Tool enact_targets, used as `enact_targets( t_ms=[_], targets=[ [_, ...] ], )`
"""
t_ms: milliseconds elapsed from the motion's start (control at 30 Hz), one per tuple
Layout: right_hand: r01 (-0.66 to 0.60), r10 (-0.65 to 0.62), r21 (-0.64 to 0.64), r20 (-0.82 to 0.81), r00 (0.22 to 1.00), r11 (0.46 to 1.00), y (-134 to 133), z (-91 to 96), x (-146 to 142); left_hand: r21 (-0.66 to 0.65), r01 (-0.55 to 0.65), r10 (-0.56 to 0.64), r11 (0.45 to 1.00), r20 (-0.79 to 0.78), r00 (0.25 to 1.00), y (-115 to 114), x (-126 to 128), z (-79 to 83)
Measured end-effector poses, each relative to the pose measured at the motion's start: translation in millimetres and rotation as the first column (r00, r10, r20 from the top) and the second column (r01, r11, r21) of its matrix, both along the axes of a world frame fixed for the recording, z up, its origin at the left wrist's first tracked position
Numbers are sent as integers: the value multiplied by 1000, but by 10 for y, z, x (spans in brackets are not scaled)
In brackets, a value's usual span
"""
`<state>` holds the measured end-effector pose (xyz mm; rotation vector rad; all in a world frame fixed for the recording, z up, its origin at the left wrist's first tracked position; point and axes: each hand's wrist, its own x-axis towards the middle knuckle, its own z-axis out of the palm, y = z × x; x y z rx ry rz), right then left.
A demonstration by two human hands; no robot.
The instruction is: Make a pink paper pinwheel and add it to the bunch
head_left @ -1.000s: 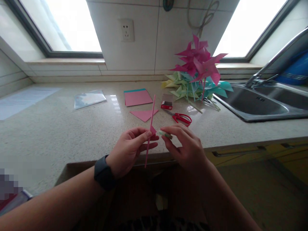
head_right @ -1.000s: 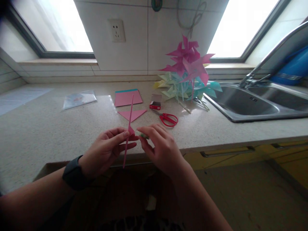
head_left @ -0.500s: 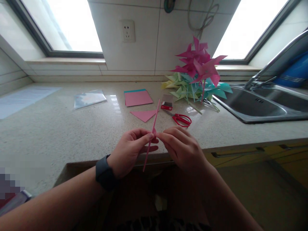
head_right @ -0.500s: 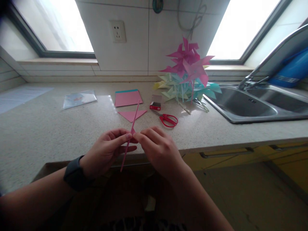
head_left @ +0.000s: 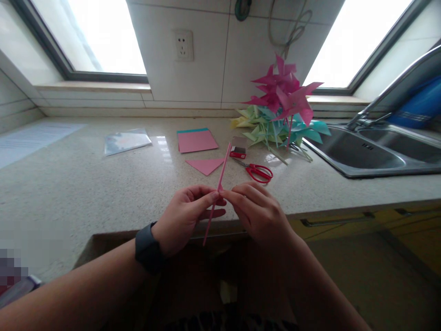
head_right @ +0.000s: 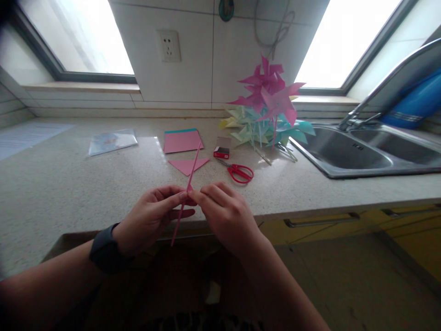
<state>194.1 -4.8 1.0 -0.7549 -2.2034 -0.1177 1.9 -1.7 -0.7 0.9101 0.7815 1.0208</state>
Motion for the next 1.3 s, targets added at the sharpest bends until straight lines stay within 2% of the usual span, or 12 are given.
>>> enact_targets(
  t_ms=[467, 667, 800, 1000, 1133, 1300],
  targets=[
    [21, -21, 14, 20, 1000, 1000, -38, 56, 10, 21, 39, -38, 999, -23, 999, 23, -8, 6],
    [-3, -1, -71, -56, 998, 997, -38, 18, 3, 32, 54, -51, 998, -80, 996, 18, -26, 17],
    [80, -93, -126, -98, 991, 989, -70, -21, -5, 18, 56, -55, 998, -47, 997, 11, -31, 14],
    [147, -177, -248, -102, 979, 958, -121, 41, -58, 34, 89, -87, 995, -59, 995, 8, -31, 6],
    [227, -262, -271, -100, 960, 935, -104, 47, -128, 36, 79, -76, 996, -75, 994, 1, -23, 20],
    [229, -292, -313, -172, 941, 922, -98, 26, -169, 37, 59, -56, 998, -92, 994, -12, -21, 32]
  ],
)
